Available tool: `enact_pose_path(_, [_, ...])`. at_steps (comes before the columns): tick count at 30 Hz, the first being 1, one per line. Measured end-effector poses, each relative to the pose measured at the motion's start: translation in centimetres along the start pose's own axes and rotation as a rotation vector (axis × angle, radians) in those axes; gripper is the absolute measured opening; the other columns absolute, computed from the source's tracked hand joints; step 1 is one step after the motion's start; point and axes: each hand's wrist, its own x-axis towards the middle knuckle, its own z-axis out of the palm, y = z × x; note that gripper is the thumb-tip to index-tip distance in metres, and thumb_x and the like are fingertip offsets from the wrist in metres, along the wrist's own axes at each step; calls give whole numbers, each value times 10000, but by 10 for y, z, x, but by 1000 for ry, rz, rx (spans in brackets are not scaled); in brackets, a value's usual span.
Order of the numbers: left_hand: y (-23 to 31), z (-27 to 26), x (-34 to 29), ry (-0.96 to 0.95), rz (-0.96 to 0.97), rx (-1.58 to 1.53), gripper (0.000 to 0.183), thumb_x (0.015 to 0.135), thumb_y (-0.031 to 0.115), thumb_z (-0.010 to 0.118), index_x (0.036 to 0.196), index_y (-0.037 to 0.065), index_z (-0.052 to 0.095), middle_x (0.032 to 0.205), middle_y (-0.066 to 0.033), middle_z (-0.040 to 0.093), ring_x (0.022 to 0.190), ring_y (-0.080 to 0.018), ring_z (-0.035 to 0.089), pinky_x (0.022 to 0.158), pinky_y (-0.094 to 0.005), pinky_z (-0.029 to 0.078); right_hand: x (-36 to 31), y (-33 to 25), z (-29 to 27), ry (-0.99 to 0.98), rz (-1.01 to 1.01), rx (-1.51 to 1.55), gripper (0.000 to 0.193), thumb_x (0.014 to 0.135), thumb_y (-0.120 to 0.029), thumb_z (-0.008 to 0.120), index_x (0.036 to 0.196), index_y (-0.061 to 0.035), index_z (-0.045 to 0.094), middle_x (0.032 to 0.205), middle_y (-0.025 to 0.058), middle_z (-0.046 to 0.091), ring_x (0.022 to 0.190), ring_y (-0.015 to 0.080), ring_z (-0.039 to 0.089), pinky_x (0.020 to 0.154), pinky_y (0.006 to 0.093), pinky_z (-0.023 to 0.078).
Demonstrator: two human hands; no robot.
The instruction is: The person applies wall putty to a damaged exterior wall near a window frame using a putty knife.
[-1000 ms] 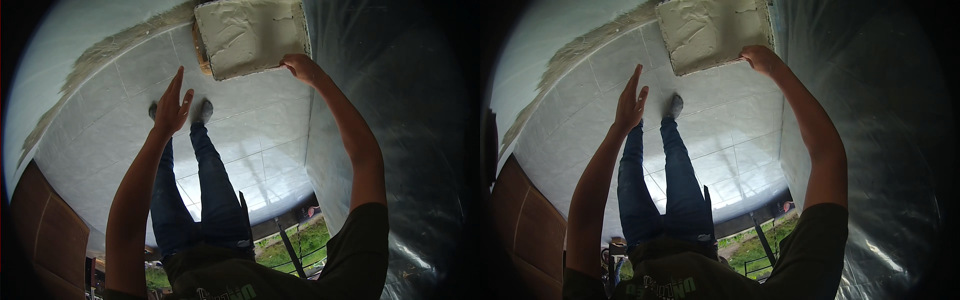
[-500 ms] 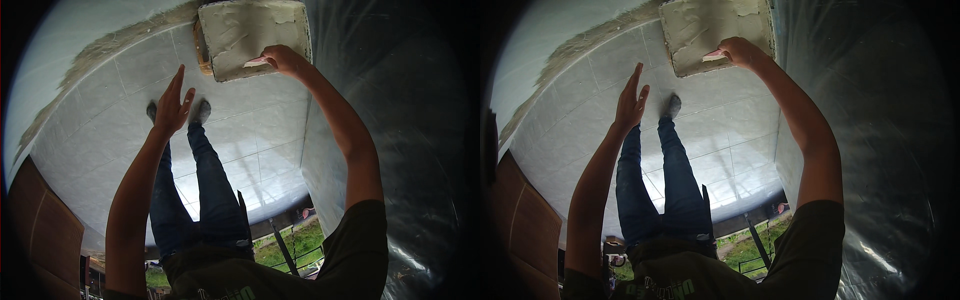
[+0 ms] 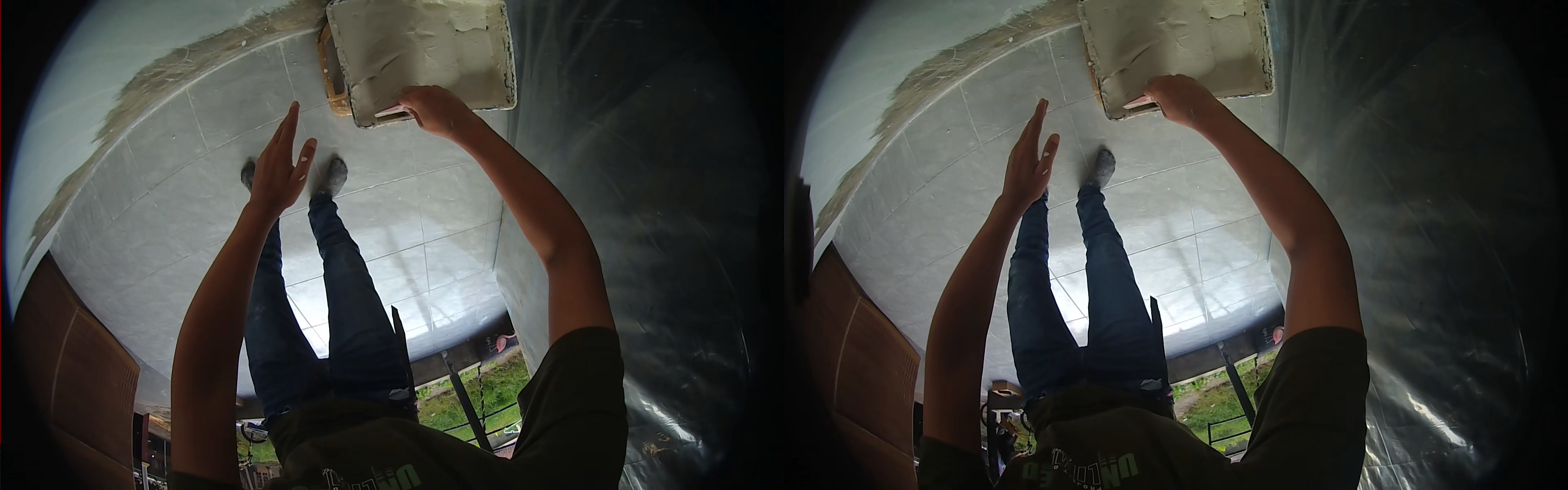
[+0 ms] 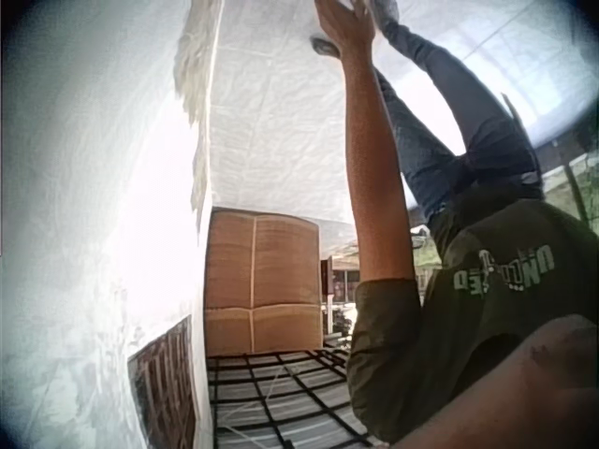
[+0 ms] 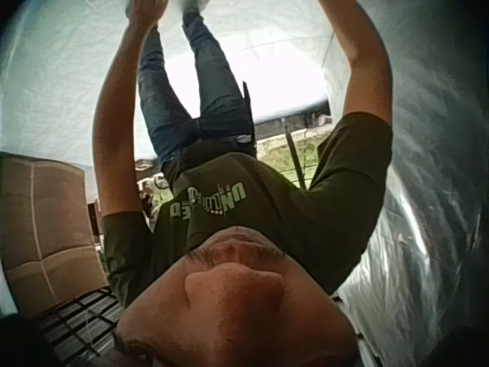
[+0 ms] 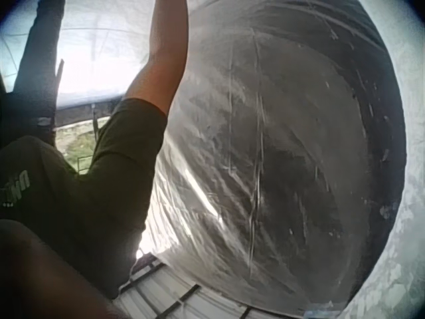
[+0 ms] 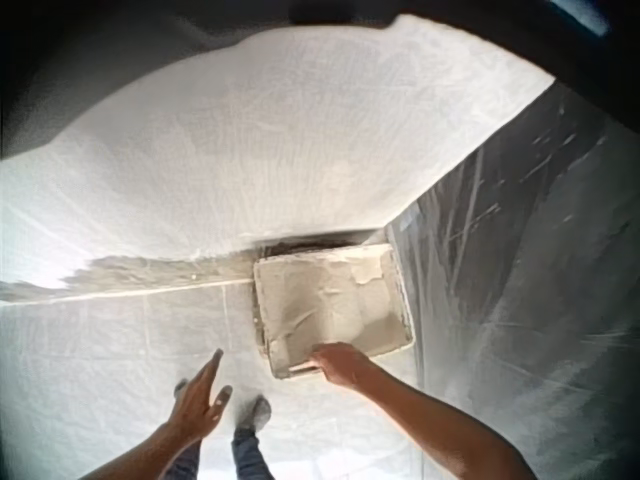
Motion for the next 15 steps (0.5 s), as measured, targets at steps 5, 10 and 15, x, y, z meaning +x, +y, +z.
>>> enact_pose_path(5, [0, 2, -3, -5, -18, -15, 683, 1037, 406, 467, 1576, 54, 237, 1513, -269, 429, 1365, -441, 462, 1097, -488, 421, 4, 1, -28, 105, 18, 130, 110, 905, -35, 613, 999, -17, 667, 969, 155, 671, 926, 362, 653, 821, 465, 524])
enact_pose_path(10, [-3, 5, -3, -1, -9, 7, 688, 1036, 414, 465, 1577, 56, 235, 1516, -265, 427, 1371, -438, 457, 1099, -485, 420, 2, -15, 13, 89, 8, 18, 120, 926, -59, 587, 1009, -36, 670, 967, 151, 680, 927, 370, 655, 805, 470, 524])
enact_pose_path(15, [0, 3, -4, -2, -9, -17, 695, 1037, 430, 455, 1577, 54, 232, 1517, -267, 426, 1374, -438, 452, 1100, -487, 418, -5, 2, -11, 192, 91, 120, 114, 925, -56, 589, 1000, -25, 668, 953, 164, 679, 912, 375, 654, 795, 475, 522])
